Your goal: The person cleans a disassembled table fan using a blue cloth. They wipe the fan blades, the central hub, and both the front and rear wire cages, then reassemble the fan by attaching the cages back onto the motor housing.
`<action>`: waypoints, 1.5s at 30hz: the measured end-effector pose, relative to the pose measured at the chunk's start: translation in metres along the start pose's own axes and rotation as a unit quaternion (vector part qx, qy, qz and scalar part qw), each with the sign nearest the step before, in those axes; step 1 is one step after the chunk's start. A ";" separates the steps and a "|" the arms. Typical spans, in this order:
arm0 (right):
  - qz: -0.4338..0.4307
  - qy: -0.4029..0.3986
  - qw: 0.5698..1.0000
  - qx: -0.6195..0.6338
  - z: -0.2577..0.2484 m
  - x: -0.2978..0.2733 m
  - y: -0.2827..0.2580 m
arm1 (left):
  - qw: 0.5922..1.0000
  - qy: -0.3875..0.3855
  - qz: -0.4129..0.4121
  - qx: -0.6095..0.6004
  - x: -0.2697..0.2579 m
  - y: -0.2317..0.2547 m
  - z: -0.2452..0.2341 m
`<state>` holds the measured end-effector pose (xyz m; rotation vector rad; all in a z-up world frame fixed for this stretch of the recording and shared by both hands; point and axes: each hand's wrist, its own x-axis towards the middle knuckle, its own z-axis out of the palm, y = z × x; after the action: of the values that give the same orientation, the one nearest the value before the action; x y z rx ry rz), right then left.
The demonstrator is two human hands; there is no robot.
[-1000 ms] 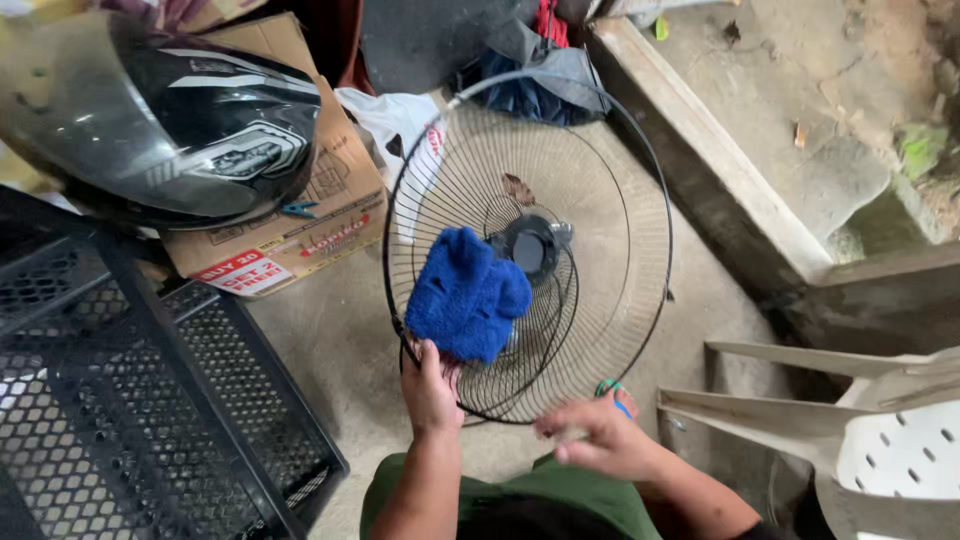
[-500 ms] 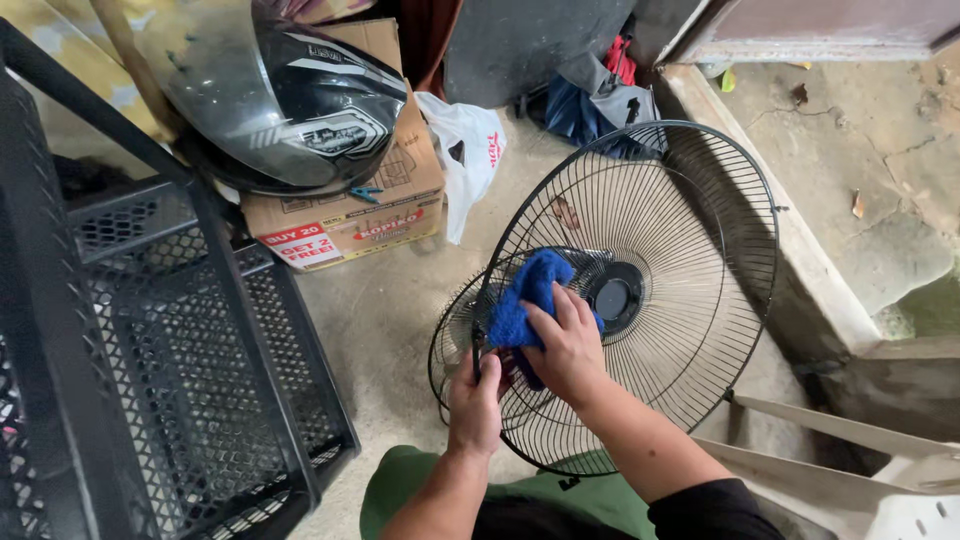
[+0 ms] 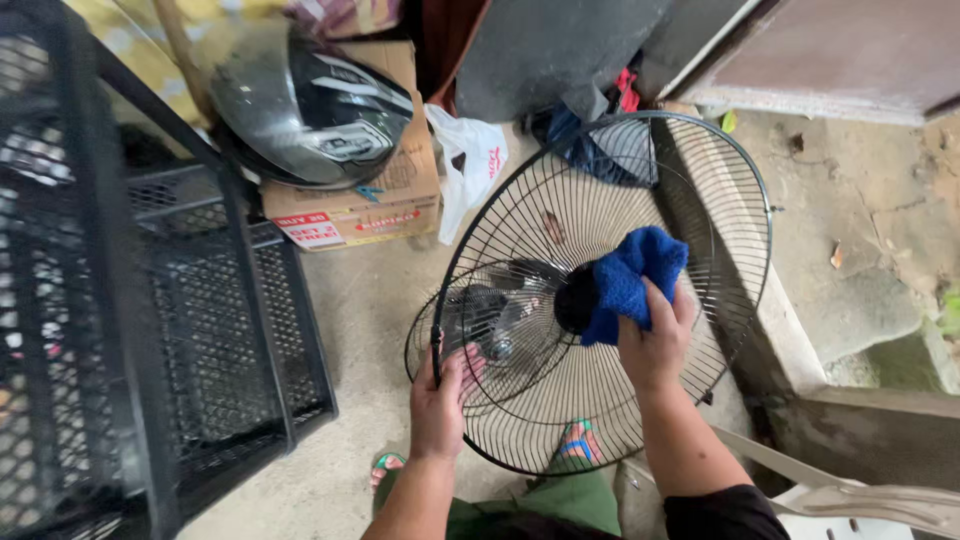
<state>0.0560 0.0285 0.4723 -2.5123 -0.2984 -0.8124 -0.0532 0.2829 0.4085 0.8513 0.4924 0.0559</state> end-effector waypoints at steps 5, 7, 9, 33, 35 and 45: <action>-0.048 -0.050 0.996 0.051 -0.039 0.017 -0.013 | 1.000 -0.003 0.027 -0.005 -0.042 0.027 0.031; -0.082 -0.067 0.994 0.032 -0.051 0.020 -0.027 | 1.000 -0.002 0.018 -0.007 -0.063 0.037 0.042; -0.111 -0.082 0.990 -0.018 -0.062 0.022 -0.040 | 0.998 -0.017 0.056 -0.013 -0.083 0.047 0.050; -0.172 0.019 0.985 0.004 -0.127 0.058 -0.055 | 0.981 -0.060 0.185 -0.009 -0.154 0.116 0.108; -0.166 0.025 0.986 -0.009 -0.131 0.058 -0.049 | 0.978 -0.074 0.193 -0.020 -0.153 0.118 0.110; -0.127 0.098 0.987 0.016 -0.148 0.088 -0.057 | 0.977 -0.095 0.193 -0.005 -0.155 0.115 0.120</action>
<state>0.0339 0.0073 0.6512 -2.3718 -0.5672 -1.1352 -0.1213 0.2372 0.6199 0.9236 0.1422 0.3308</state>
